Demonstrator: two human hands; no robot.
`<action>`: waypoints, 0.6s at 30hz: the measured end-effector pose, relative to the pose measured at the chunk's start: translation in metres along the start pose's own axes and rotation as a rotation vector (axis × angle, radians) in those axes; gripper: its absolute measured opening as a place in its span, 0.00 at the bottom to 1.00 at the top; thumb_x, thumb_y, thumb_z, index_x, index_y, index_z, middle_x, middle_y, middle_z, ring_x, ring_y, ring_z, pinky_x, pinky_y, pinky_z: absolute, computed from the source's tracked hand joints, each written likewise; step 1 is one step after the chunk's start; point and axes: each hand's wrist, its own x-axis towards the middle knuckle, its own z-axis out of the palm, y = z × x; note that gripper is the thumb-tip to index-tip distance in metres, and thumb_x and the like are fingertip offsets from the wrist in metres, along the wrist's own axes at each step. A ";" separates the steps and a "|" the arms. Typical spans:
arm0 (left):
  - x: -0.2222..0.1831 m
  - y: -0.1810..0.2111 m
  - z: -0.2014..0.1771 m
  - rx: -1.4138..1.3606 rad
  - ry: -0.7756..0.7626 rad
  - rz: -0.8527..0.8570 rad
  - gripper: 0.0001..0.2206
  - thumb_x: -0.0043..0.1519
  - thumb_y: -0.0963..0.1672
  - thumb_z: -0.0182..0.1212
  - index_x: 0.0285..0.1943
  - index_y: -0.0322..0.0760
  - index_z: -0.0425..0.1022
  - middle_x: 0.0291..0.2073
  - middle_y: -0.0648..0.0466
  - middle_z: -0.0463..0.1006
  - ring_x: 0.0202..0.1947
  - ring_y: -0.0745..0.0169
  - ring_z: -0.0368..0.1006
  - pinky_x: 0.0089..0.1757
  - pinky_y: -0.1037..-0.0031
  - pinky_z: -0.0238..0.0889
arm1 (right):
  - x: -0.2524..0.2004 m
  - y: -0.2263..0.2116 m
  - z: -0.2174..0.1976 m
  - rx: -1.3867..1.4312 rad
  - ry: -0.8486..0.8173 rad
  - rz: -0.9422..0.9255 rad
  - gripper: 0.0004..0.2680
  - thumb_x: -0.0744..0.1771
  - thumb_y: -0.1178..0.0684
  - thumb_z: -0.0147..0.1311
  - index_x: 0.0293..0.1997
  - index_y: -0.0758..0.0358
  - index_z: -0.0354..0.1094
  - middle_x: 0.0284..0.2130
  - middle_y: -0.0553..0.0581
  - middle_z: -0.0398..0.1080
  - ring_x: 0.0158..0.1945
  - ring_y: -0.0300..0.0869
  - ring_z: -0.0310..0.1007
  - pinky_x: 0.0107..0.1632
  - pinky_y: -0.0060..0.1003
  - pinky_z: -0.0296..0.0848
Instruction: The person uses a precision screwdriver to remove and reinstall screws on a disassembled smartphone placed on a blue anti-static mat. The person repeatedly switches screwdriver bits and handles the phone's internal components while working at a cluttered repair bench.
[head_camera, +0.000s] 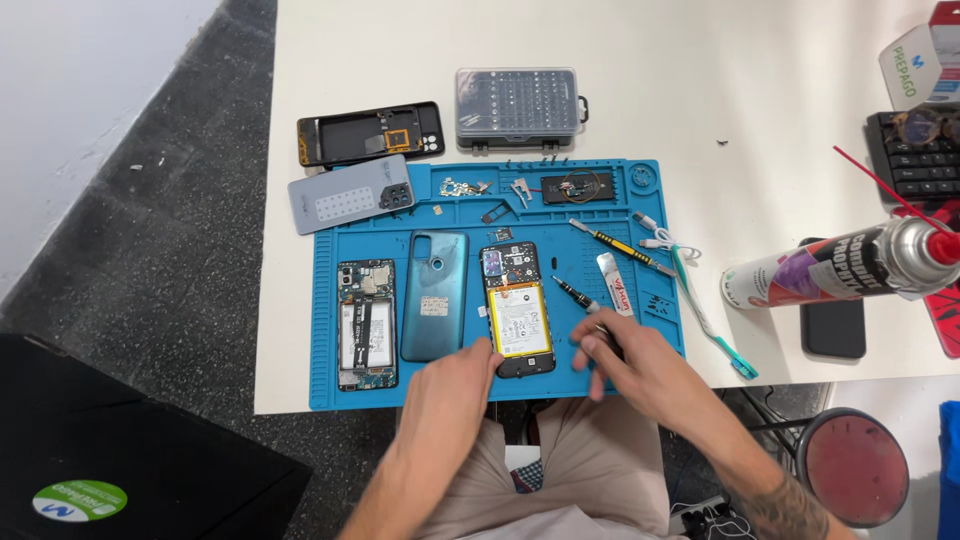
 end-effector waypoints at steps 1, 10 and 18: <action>-0.007 0.007 0.002 0.001 -0.003 0.006 0.14 0.83 0.49 0.53 0.45 0.41 0.68 0.29 0.52 0.79 0.22 0.38 0.74 0.25 0.47 0.65 | -0.006 0.003 0.002 0.002 0.005 0.003 0.10 0.76 0.46 0.46 0.55 0.54 0.75 0.38 0.48 0.88 0.27 0.36 0.86 0.42 0.32 0.74; -0.027 0.027 0.055 0.347 0.316 0.471 0.29 0.71 0.37 0.58 0.86 0.35 0.65 0.70 0.43 0.71 0.72 0.36 0.64 0.70 0.48 0.64 | -0.029 0.024 0.026 -0.050 0.151 0.087 0.13 0.75 0.44 0.48 0.67 0.49 0.72 0.35 0.49 0.75 0.37 0.42 0.72 0.46 0.38 0.69; -0.030 0.037 0.064 0.689 0.342 0.437 0.31 0.73 0.41 0.52 0.90 0.36 0.61 0.68 0.43 0.67 0.72 0.27 0.66 0.74 0.46 0.58 | -0.007 0.046 0.059 -0.397 0.505 -0.390 0.13 0.75 0.53 0.50 0.70 0.61 0.69 0.55 0.59 0.75 0.58 0.56 0.74 0.57 0.52 0.75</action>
